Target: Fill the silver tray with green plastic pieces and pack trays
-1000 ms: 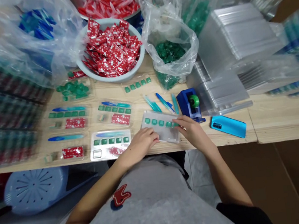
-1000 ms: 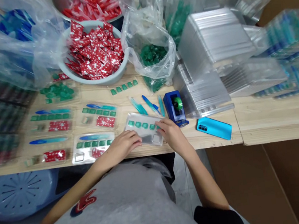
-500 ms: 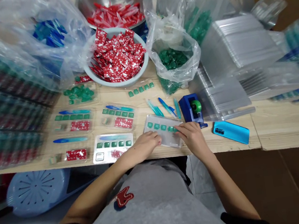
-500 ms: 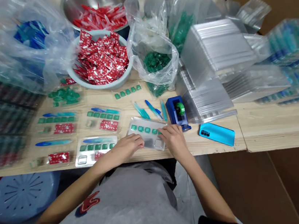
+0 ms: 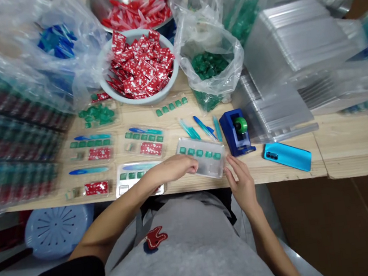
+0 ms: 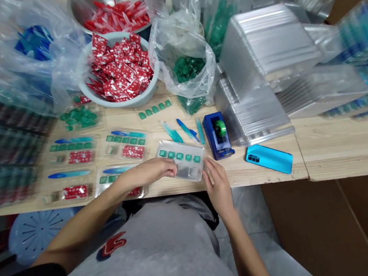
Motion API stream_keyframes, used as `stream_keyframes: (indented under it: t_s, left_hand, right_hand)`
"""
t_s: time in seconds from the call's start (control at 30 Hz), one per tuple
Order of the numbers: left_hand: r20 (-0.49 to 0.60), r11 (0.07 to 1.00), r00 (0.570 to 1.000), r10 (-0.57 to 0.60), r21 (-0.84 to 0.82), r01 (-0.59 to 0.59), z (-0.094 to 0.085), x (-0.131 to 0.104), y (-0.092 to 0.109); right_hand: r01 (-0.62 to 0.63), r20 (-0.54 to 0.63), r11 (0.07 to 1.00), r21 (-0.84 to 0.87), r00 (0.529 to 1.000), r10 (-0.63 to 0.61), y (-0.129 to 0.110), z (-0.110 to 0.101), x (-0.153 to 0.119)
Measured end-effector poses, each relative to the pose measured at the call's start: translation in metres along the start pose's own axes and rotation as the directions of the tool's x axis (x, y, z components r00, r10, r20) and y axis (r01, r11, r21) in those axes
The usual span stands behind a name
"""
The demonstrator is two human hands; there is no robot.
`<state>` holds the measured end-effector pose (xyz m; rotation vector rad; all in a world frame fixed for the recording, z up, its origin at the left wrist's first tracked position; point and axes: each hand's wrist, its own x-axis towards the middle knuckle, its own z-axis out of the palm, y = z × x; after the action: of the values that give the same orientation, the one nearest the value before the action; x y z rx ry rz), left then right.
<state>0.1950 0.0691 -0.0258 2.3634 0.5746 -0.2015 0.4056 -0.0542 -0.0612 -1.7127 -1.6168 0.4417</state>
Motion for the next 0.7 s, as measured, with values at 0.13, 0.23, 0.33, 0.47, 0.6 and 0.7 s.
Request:
stream_keyframes:
  t_s: [0.13, 0.23, 0.33, 0.47, 0.6, 0.7]
  left_hand:
    - [-0.114, 0.977, 0.992, -0.059, 0.197, 0.081, 0.021, 0.0, 0.029]
    - [-0.176, 0.95, 0.984, -0.016, 0.303, 0.07, 0.033, -0.001, 0.042]
    - [-0.25, 0.932, 0.966, 0.063, 0.362, 0.033, 0.033, -0.008, 0.04]
    - [-0.375, 0.916, 0.916, 0.141, 0.4, 0.023, 0.028, -0.02, 0.034]
    - [-0.435, 0.905, 0.882, 0.183, 0.424, 0.021, 0.039, -0.02, 0.042]
    - [-0.485, 0.903, 0.859, 0.167, 0.425, 0.064, 0.05, -0.017, 0.046]
  right_hand:
    - [-0.159, -0.039, 0.98, 0.115, 0.986, 0.165, -0.004, 0.003, -0.016]
    - [-0.251, -0.047, 0.946, 0.205, 0.963, 0.265, -0.006, 0.003, -0.018]
    - [-0.336, -0.017, 0.897, 0.286, 0.934, 0.356, -0.012, -0.001, -0.013]
    - [-0.431, 0.123, 0.8, 0.417, 0.899, 0.42, -0.023, -0.006, -0.001]
    - [-0.527, 0.272, 0.608, 0.594, 0.843, 0.464, -0.031, -0.003, 0.01]
    - [-0.549, 0.258, 0.454, 0.702, 0.79, 0.556, -0.033, -0.002, 0.012]
